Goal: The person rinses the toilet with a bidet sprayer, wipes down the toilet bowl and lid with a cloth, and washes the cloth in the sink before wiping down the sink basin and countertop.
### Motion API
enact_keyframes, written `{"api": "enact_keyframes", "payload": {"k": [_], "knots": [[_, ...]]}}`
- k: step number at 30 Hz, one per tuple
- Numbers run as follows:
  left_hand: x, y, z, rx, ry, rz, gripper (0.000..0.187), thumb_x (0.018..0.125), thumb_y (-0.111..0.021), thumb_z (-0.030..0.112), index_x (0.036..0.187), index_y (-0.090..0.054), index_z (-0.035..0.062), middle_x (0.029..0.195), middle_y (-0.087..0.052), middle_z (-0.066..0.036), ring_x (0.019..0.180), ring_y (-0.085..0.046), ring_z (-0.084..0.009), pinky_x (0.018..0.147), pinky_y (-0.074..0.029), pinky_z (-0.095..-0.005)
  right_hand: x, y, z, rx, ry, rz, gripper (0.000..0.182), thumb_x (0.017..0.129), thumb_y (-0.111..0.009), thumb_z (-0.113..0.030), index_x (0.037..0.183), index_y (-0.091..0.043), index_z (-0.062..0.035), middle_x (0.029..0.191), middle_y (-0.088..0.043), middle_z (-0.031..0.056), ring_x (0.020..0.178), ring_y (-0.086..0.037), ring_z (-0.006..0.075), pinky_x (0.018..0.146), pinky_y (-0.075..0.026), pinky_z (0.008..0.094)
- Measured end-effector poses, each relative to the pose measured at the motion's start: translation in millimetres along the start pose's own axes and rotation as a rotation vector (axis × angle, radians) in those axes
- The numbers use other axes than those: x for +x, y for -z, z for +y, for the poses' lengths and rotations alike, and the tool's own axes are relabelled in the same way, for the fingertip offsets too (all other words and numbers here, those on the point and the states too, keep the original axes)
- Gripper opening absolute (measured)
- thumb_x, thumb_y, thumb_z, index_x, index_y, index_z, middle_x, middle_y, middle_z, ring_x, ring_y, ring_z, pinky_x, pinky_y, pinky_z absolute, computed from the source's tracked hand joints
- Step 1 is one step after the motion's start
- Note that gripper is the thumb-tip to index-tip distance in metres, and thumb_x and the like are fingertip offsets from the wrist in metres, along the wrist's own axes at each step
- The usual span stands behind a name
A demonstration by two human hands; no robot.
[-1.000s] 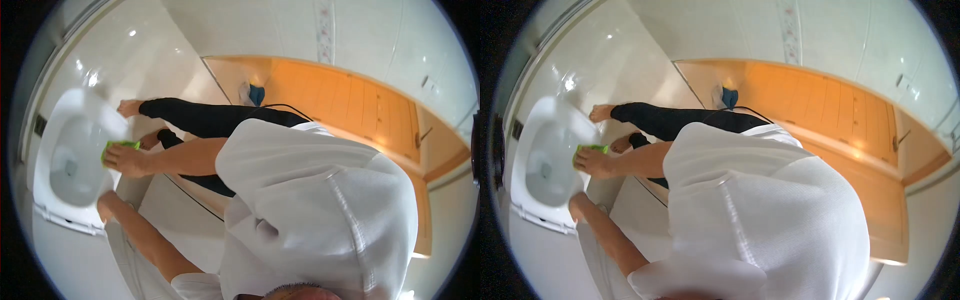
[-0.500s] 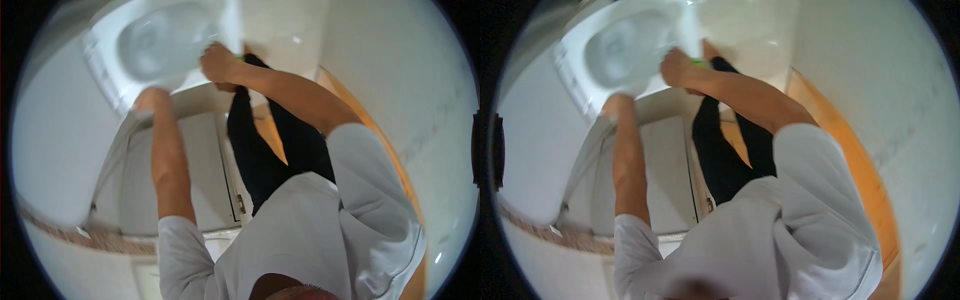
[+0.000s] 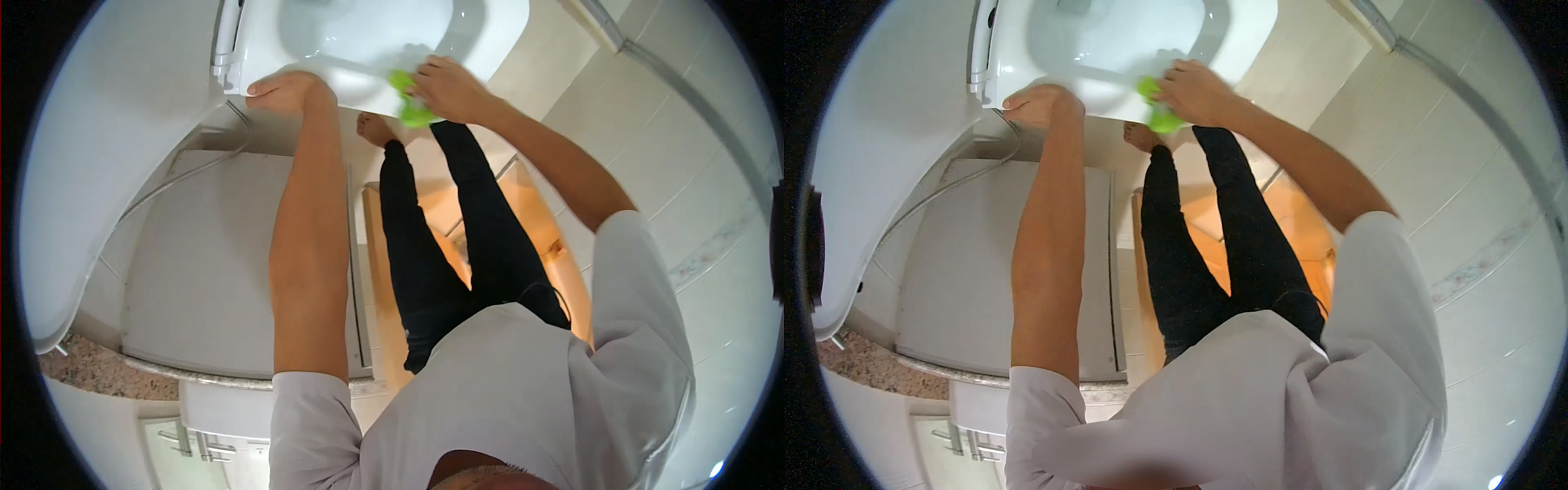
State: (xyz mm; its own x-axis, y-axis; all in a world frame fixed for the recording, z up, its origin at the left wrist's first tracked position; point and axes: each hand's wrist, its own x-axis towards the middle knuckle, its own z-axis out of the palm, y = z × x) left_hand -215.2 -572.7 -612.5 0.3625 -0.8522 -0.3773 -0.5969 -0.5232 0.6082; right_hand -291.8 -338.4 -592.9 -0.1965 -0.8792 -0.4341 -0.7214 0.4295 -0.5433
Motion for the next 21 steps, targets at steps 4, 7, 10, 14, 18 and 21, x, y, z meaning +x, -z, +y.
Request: {"api": "enact_keyframes", "payload": {"k": [4,7,10,14,18,21], "knots": [[-5.1,11.2,8.0,0.069,-0.032,0.013,0.059,0.110,-0.016,0.042,0.121,-0.045,-0.0079,0.104,-0.061,-0.034,0.089,-0.064,-0.0495,0.075,-0.055,-0.0560,5.5,78.7,63.6,-0.595,0.143,-0.227,0.022,0.089,-0.065,-0.023,0.105,-0.073,-0.0105,0.105,-0.069,0.0081,0.112,-0.061,0.0234,0.098,-0.044,0.0400],[8.1,-1.1,-8.4,0.072,-0.089,0.111,0.056,0.111,-0.019,0.041,0.119,-0.046,-0.0081,0.097,-0.062,-0.031,0.087,-0.063,-0.0487,0.074,-0.053,-0.0561,68.7,146.5,40.9,-0.992,0.047,-0.747,0.046,0.094,-0.061,-0.022,0.136,-0.058,-0.0047,0.139,-0.056,0.0174,0.133,-0.047,0.0350,0.108,-0.042,0.0474],[6.6,-1.0,-8.4,0.060,-0.080,0.138,0.055,0.111,-0.021,0.040,0.116,-0.047,-0.0084,0.093,-0.061,-0.030,0.085,-0.062,-0.0481,0.073,-0.051,-0.0571,61.6,85.9,58.2,-1.110,-0.012,-0.403,0.031,0.090,-0.064,-0.019,0.118,-0.067,-0.0071,0.120,-0.064,0.0133,0.117,-0.059,0.0288,0.097,-0.049,0.0410],[5.2,-0.4,-2.9,0.047,-0.034,0.095,0.054,0.111,-0.021,0.040,0.113,-0.046,-0.0083,0.092,-0.060,-0.030,0.083,-0.061,-0.0475,0.073,-0.049,-0.0579,60.8,24.9,28.4,-0.607,-0.206,-0.470,0.022,0.086,-0.068,-0.019,0.100,-0.076,-0.0045,0.102,-0.074,0.0134,0.096,-0.072,0.0331,0.082,-0.057,0.0508],[14.6,-4.3,-16.6,0.053,-0.106,0.137,0.055,0.110,-0.022,0.042,0.112,-0.046,-0.0076,0.091,-0.058,-0.029,0.083,-0.059,-0.0497,0.073,-0.046,-0.0603,95.1,-36.1,15.2,0.018,-0.066,-0.124,0.039,0.087,-0.071,-0.020,0.123,-0.069,-0.0052,0.119,-0.068,0.0179,0.108,-0.067,0.0351,0.095,-0.055,0.0501],[7.6,-2.4,-10.8,0.045,-0.105,0.129,0.055,0.110,-0.023,0.043,0.112,-0.046,-0.0075,0.091,-0.058,-0.030,0.083,-0.058,-0.0518,0.073,-0.045,-0.0617,118.1,-38.4,22.8,0.048,0.154,0.043,0.043,0.087,-0.073,-0.023,0.129,-0.066,-0.0120,0.134,-0.061,0.0151,0.118,-0.063,0.0330,0.100,-0.053,0.0474]]}}
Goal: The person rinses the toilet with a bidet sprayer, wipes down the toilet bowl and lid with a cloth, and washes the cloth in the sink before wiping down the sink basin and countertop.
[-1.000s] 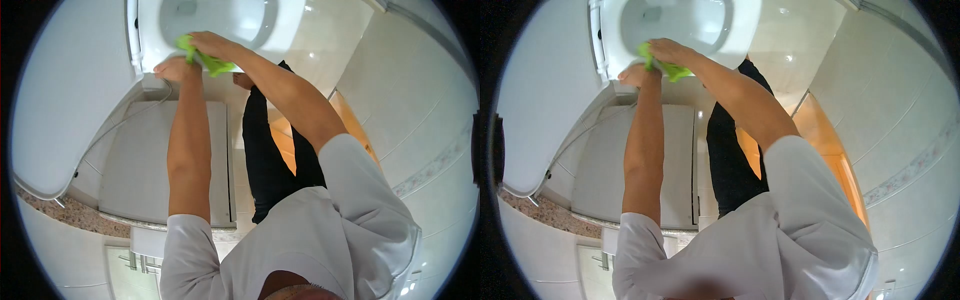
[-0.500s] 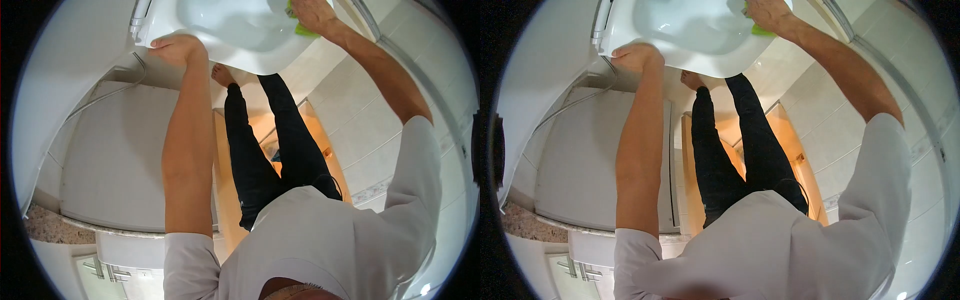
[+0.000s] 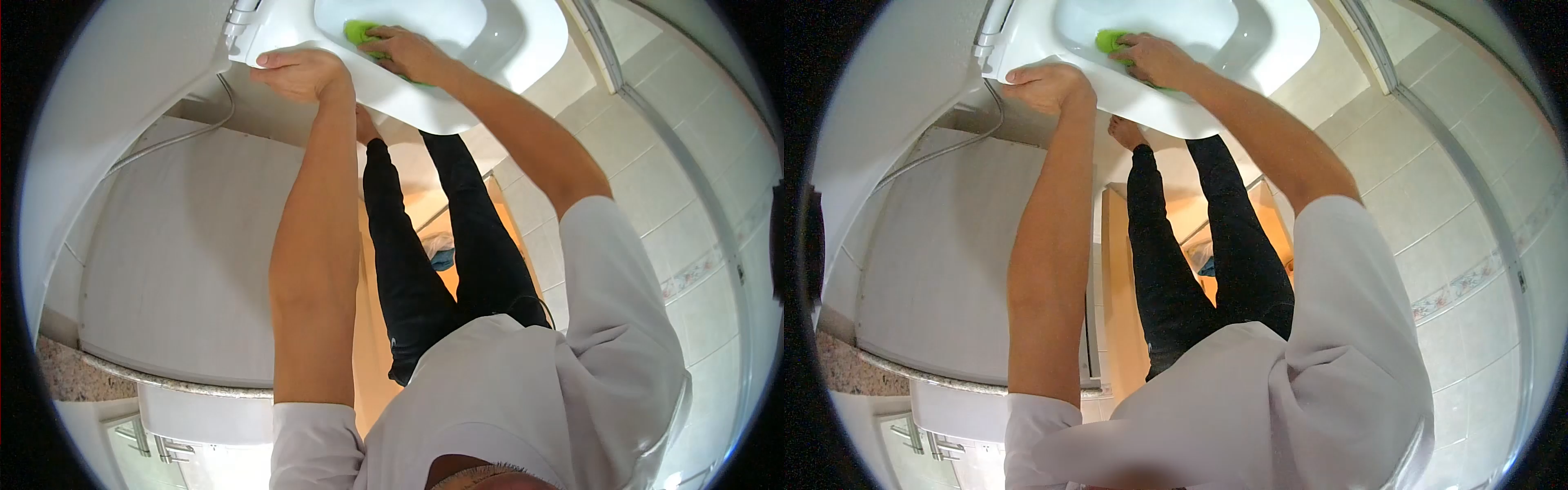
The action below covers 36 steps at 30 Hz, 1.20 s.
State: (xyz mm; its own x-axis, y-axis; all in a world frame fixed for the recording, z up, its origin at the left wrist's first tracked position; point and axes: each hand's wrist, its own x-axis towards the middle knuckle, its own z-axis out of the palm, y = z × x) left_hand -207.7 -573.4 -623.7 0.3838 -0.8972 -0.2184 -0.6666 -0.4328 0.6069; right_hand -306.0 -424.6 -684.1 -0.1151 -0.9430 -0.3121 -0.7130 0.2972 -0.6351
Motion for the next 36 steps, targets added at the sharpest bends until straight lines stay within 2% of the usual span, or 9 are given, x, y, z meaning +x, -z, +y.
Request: {"api": "enact_keyframes", "payload": {"k": [2,5,7,9,11,14,19,26,36], "knots": [[0.3,-0.6,2.0,0.010,-0.007,0.000,0.056,0.110,-0.023,0.043,0.112,-0.046,-0.0075,0.092,-0.058,-0.031,0.084,-0.058,-0.0530,0.074,-0.044,-0.0623,-1.3,-6.2,27.0,-0.329,0.204,-0.024,0.050,0.087,-0.073,-0.024,0.135,-0.062,-0.0148,0.139,-0.057,0.0108,0.127,-0.057,0.0293,0.106,-0.050,0.0431],[2.3,1.7,-2.2,0.023,0.014,-0.009,0.055,0.110,-0.023,0.042,0.112,-0.046,-0.0072,0.093,-0.058,-0.031,0.084,-0.058,-0.0524,0.074,-0.044,-0.0609,-35.3,73.6,17.7,-0.321,-0.368,-0.227,0.048,0.093,-0.060,-0.024,0.135,-0.059,0.0006,0.134,-0.060,0.0145,0.130,-0.050,0.0279,0.106,-0.044,0.0442],[0.1,3.8,4.3,0.033,-0.013,-0.027,0.054,0.111,-0.021,0.038,0.118,-0.045,-0.0091,0.094,-0.061,-0.036,0.087,-0.063,-0.0553,0.074,-0.050,-0.0642,-45.2,79.2,31.7,-0.646,-0.424,-0.393,0.047,0.092,-0.060,-0.022,0.133,-0.058,0.0011,0.134,-0.060,0.0144,0.130,-0.051,0.0275,0.103,-0.048,0.0419],[0.1,2.4,1.4,0.028,-0.014,-0.012,0.055,0.110,-0.021,0.040,0.119,-0.045,-0.0097,0.095,-0.060,-0.034,0.087,-0.061,-0.0527,0.075,-0.048,-0.0616,-47.8,67.4,40.8,-0.982,-0.208,-0.376,0.044,0.089,-0.064,-0.014,0.128,-0.057,0.0026,0.124,-0.064,0.0233,0.095,-0.073,0.0321,0.076,-0.062,0.0430],[1.7,-1.7,2.5,0.009,-0.017,0.011,0.057,0.110,-0.022,0.041,0.119,-0.045,-0.0102,0.097,-0.059,-0.032,0.086,-0.060,-0.0501,0.076,-0.046,-0.0589,-38.6,38.1,37.1,-0.532,-0.023,-0.281,0.028,0.091,-0.058,-0.010,0.116,-0.058,0.0037,0.096,-0.068,0.0234,0.082,-0.074,0.0348,0.064,-0.061,0.0444],[-2.3,1.6,7.2,-0.059,0.019,-0.008,0.060,0.110,-0.021,0.042,0.125,-0.043,-0.0121,0.100,-0.059,-0.033,0.088,-0.060,-0.0501,0.078,-0.047,-0.0593,-1.6,9.8,-4.0,-0.149,0.133,-0.155,0.026,0.094,-0.057,-0.014,0.119,-0.059,-0.0042,0.109,-0.066,0.0205,0.099,-0.070,0.0398,0.079,-0.060,0.0492],[-3.5,8.9,11.8,-0.034,0.018,-0.086,0.067,0.110,-0.019,0.045,0.136,-0.039,-0.0125,0.108,-0.058,-0.036,0.095,-0.061,-0.0517,0.082,-0.049,-0.0592,111.5,-31.9,-9.9,0.309,-0.174,0.167,0.044,0.088,-0.069,-0.014,0.131,-0.060,-0.0122,0.119,-0.065,0.0175,0.107,-0.066,0.0353,0.091,-0.055,0.0472],[1.1,0.2,-2.6,0.001,-0.013,-0.018,0.066,0.110,-0.021,0.046,0.139,-0.038,-0.0112,0.107,-0.061,-0.035,0.093,-0.064,-0.0507,0.079,-0.052,-0.0575,-20.1,45.1,19.0,-0.263,-0.105,-0.397,0.043,0.085,-0.070,-0.005,0.127,-0.061,-0.0102,0.136,-0.058,0.0143,0.118,-0.063,0.0361,0.093,-0.056,0.0480],[-3.7,5.8,9.7,0.099,0.032,0.002,0.068,0.109,-0.017,0.052,0.134,-0.041,-0.0072,0.107,-0.064,-0.031,0.092,-0.065,-0.0508,0.077,-0.052,-0.0597,-21.6,41.4,26.0,-0.078,-0.127,-0.343,0.063,0.078,-0.071,-0.003,0.137,-0.049,-0.0068,0.126,-0.062,0.0193,0.102,-0.067,0.0401,0.084,-0.056,0.0514]]}}
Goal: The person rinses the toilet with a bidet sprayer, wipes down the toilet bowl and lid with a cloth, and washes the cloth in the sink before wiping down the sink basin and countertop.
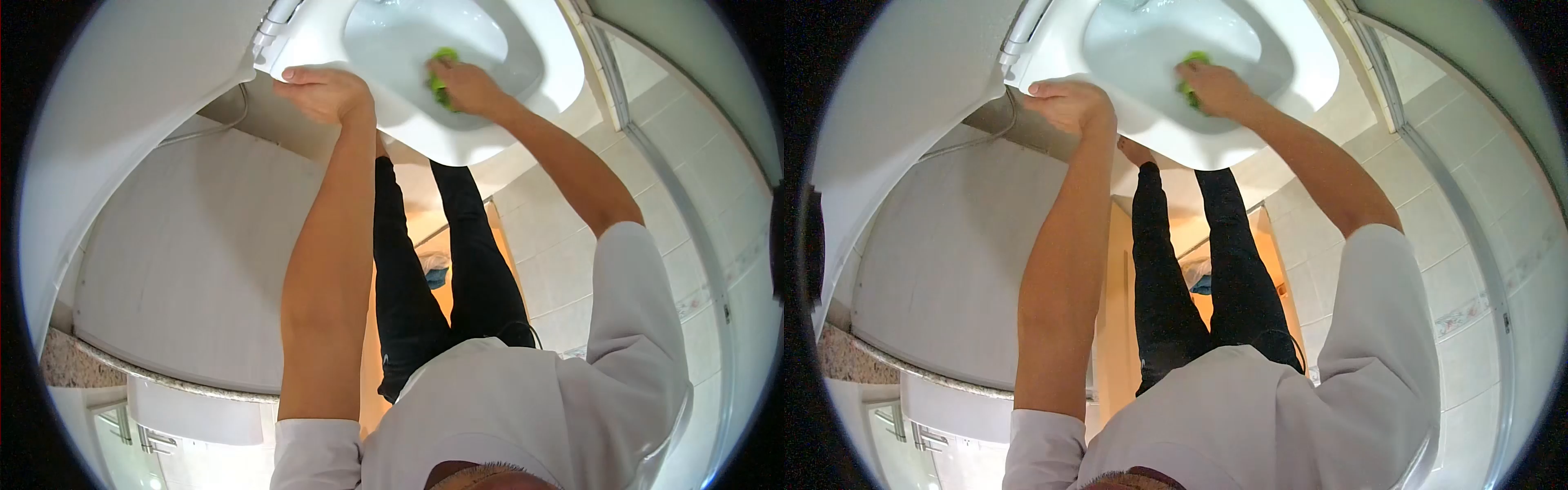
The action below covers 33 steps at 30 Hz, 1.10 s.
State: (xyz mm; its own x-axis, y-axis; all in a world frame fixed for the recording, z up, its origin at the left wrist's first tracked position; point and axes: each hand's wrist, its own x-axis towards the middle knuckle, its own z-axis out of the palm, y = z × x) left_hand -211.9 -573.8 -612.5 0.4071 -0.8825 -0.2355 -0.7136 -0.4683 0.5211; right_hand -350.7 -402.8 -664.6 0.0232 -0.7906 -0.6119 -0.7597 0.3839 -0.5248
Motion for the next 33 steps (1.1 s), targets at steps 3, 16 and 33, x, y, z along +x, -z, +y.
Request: {"api": "enact_keyframes", "payload": {"k": [3,16,33], "knots": [[0.8,-1.0,2.7,-0.007,-0.003,0.016,0.069,0.108,-0.016,0.053,0.133,-0.042,-0.0073,0.106,-0.064,-0.031,0.090,-0.064,-0.0510,0.077,-0.052,-0.0590,50.7,-27.1,-16.0,0.024,0.204,0.278,0.055,0.083,-0.068,-0.010,0.136,-0.053,-0.0060,0.129,-0.061,0.0176,0.115,-0.063,0.0356,0.092,-0.055,0.0467],[8.2,-7.0,-11.3,-0.050,-0.005,-0.011,0.066,0.109,-0.021,0.048,0.132,-0.043,-0.0102,0.108,-0.060,-0.032,0.094,-0.062,-0.0495,0.082,-0.050,-0.0576,-8.8,48.9,25.2,-0.685,-0.334,0.098,0.026,0.088,-0.067,-0.007,0.114,-0.068,-0.0064,0.107,-0.069,0.0178,0.094,-0.073,0.0266,0.069,-0.062,0.0336],[62.3,98.6,-40.6,-0.582,-0.051,-0.022,0.042,0.108,-0.051,0.034,0.129,-0.061,-0.0011,0.125,-0.064,-0.013,0.115,-0.060,-0.0237,0.103,-0.045,-0.0357,-21.3,70.7,-68.5,1.597,-0.467,0.308,0.046,0.088,-0.071,-0.003,0.131,-0.055,-0.0039,0.111,-0.066,0.0136,0.099,-0.068,0.0221,0.082,-0.060,0.0401]]}}
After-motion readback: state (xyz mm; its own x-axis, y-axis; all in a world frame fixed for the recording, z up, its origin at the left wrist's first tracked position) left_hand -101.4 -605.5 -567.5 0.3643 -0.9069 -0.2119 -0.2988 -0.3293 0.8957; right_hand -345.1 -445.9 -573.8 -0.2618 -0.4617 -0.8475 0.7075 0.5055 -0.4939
